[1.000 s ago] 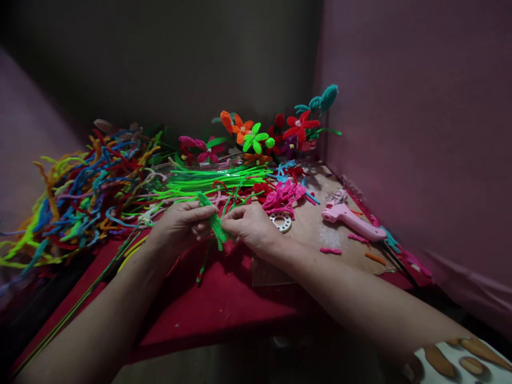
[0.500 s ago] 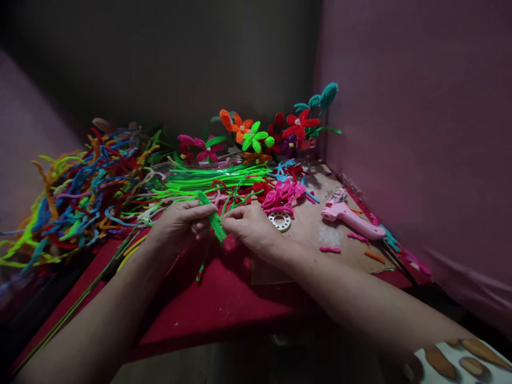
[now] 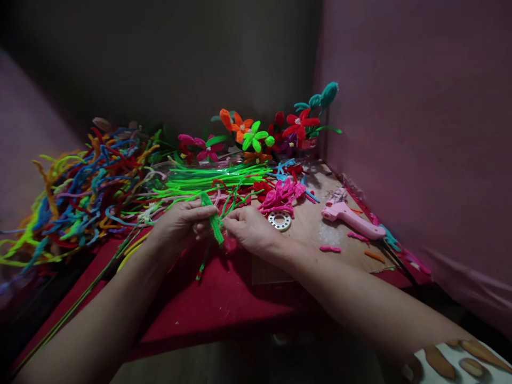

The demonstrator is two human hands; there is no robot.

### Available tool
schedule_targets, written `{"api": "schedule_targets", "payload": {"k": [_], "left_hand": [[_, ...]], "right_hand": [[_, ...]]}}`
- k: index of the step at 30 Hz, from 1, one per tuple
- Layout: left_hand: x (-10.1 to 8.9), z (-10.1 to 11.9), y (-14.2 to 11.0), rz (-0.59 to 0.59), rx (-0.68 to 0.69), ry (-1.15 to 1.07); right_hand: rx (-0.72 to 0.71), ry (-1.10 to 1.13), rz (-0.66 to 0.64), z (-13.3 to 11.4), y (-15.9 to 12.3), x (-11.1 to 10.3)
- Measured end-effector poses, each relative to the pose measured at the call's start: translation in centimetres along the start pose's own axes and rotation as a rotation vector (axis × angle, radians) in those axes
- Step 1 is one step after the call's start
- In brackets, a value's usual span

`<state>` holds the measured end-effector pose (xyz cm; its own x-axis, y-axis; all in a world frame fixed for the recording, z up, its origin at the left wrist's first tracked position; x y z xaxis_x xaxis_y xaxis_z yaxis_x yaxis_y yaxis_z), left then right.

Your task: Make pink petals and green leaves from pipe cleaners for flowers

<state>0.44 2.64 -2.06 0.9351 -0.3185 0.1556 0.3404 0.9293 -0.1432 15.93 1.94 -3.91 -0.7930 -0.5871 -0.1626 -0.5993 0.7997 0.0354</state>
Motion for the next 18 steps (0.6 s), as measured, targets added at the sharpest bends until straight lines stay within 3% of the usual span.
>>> {"api": "schedule_targets", "payload": {"k": [14,18], "left_hand": [[0.30,0.07,0.02,0.011,-0.014,-0.007],[0.50,0.05,0.00,0.027,-0.014,-0.002]], "right_hand": [[0.068,0.174,-0.083,-0.33,-0.12,0.19],[0.008,0.204,-0.025,-0.18,0.00,0.00]]}}
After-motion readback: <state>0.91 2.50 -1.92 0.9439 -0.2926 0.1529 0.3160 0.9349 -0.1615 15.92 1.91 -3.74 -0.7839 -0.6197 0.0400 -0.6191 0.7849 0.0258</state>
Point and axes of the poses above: each hand's wrist, its own y-axis towards the middle knuckle, its own x-axis out of the palm, z = x × y, the point moved 1 cm from there along y, towards the middle knuckle, and after that the axes turned 7 degrees about -z, right-handed, at the moved point
